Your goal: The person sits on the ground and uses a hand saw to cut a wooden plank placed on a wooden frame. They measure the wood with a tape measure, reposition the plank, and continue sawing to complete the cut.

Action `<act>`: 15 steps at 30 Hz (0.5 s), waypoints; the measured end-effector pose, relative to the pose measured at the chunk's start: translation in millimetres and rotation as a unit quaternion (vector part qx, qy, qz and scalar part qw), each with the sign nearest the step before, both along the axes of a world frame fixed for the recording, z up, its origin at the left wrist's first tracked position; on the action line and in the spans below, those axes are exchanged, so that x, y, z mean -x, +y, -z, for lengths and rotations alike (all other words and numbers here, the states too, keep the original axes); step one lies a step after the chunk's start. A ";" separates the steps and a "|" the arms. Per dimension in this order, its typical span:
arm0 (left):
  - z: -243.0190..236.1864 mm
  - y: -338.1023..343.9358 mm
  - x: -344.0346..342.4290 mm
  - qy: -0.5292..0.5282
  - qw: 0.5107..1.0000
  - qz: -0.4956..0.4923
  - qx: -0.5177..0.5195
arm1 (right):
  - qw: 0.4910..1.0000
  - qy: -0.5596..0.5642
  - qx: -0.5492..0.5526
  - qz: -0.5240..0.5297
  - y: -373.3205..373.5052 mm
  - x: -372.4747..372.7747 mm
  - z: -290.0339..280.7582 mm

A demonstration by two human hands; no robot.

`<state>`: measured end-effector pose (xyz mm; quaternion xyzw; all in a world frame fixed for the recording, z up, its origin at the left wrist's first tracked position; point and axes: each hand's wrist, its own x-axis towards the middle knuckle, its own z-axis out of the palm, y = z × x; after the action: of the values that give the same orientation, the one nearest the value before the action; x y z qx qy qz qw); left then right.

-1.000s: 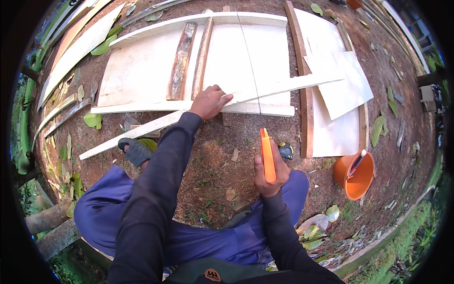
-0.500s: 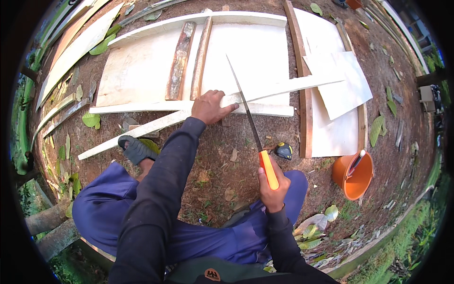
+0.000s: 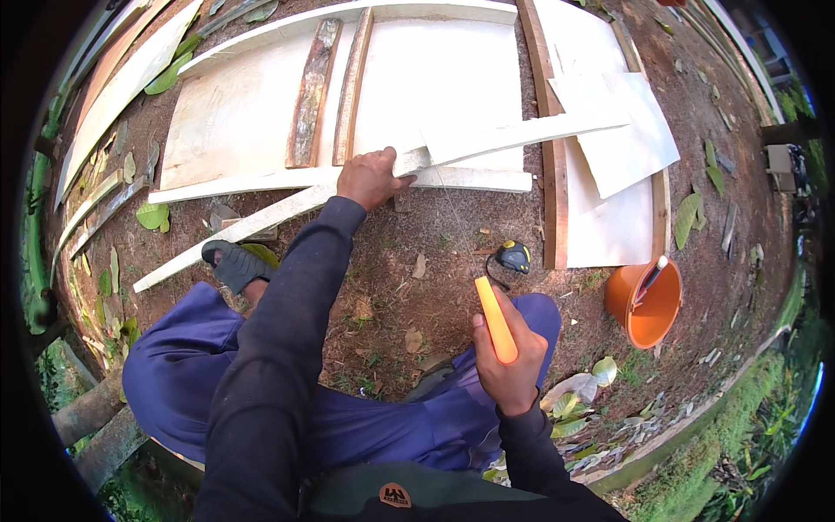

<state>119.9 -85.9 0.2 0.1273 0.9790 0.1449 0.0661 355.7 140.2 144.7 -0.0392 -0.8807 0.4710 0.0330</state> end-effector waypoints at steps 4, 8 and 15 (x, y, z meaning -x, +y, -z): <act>-1.8 6.7 2.5 0.002 1.000 -0.005 0.013 | 0.998 0.065 -0.025 0.009 6.4 -8.6 -4.5; -7.4 -0.3 9.0 0.013 1.000 -0.006 0.005 | 0.999 -0.028 0.033 0.016 -15.4 43.5 11.6; 2.2 6.9 -0.5 0.014 0.999 -0.003 0.030 | 0.998 0.050 0.028 0.002 8.0 -12.5 25.4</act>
<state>120.4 -79.0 -2.0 0.1244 0.9841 0.1143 0.0552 368.2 148.2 119.2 -0.0181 -0.8641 0.4971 0.0766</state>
